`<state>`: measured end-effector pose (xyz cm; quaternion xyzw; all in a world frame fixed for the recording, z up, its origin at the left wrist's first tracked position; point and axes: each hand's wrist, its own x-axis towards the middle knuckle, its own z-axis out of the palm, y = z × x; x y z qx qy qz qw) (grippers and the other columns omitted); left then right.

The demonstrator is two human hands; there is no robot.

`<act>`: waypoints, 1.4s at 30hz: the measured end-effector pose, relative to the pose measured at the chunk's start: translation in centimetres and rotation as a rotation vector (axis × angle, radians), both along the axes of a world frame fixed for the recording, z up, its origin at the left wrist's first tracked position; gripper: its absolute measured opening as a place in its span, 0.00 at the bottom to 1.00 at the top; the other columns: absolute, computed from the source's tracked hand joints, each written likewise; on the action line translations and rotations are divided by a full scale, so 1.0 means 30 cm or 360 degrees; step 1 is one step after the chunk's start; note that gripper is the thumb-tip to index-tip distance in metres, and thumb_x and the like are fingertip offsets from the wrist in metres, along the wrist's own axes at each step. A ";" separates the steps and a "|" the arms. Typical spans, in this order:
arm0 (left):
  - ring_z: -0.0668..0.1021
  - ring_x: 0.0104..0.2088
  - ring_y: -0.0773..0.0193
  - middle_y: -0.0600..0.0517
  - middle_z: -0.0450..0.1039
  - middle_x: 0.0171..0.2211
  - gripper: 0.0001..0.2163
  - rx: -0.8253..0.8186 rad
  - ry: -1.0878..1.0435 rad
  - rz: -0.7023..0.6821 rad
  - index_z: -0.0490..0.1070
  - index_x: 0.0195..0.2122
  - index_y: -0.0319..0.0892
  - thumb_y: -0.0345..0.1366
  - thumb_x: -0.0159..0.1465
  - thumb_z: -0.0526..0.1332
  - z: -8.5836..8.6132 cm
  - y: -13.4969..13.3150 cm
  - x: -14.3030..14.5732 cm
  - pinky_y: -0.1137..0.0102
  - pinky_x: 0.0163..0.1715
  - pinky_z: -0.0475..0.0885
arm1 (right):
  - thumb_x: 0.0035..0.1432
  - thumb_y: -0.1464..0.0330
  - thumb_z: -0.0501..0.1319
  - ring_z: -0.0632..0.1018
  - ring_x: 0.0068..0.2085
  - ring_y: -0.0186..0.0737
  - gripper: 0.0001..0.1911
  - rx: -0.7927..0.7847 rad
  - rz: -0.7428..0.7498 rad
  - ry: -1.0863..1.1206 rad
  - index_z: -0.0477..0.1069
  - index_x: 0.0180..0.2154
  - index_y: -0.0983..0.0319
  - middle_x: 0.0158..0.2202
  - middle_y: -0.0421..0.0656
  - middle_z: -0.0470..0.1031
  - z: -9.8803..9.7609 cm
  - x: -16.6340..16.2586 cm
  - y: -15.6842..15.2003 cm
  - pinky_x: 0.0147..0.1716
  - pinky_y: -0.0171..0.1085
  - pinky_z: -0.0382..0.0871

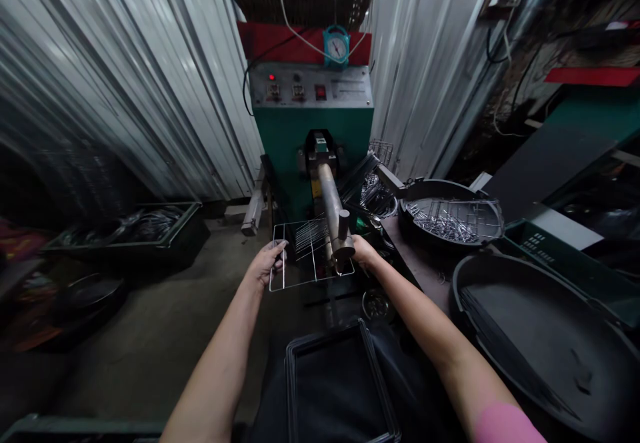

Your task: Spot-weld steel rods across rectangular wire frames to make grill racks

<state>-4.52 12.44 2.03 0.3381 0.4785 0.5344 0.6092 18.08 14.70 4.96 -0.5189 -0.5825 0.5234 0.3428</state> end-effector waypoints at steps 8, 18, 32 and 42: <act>0.55 0.08 0.79 0.61 0.60 0.11 0.12 -0.0020 -0.0030 0.0012 0.62 0.29 0.39 0.38 0.48 0.63 0.003 0.001 0.001 0.81 0.08 0.49 | 0.41 0.66 0.62 0.64 0.19 0.29 0.10 -0.0003 -0.0040 0.0016 0.66 0.19 0.67 0.13 0.36 0.64 -0.014 0.000 0.002 0.19 0.29 0.57; 0.55 0.08 0.79 0.61 0.60 0.12 0.10 -0.0084 0.0039 0.0091 0.61 0.28 0.39 0.37 0.49 0.62 -0.006 0.011 0.010 0.82 0.09 0.48 | 0.39 0.65 0.63 0.56 0.12 0.24 0.12 -0.0084 -0.0054 0.0122 0.62 0.18 0.64 0.10 0.32 0.56 -0.051 -0.002 0.032 0.11 0.27 0.46; 0.59 0.10 0.77 0.61 0.62 0.15 0.17 0.0127 0.0243 -0.0036 0.62 0.34 0.41 0.49 0.50 0.58 -0.192 -0.179 0.100 0.80 0.12 0.55 | 0.39 0.63 0.64 0.67 0.21 0.29 0.15 -0.0105 -0.0184 0.0350 0.73 0.31 0.65 0.22 0.38 0.70 -0.191 0.186 -0.219 0.19 0.29 0.57; 0.72 0.44 0.59 0.42 0.71 0.42 0.20 -0.0143 0.1134 0.0276 0.63 0.47 0.36 0.41 0.55 0.55 -0.389 -0.171 0.058 0.67 0.42 0.65 | 0.39 0.70 0.64 0.62 0.15 0.26 0.11 -0.0372 -0.0831 0.0790 0.68 0.29 0.64 0.15 0.34 0.61 -0.423 0.231 -0.233 0.10 0.24 0.48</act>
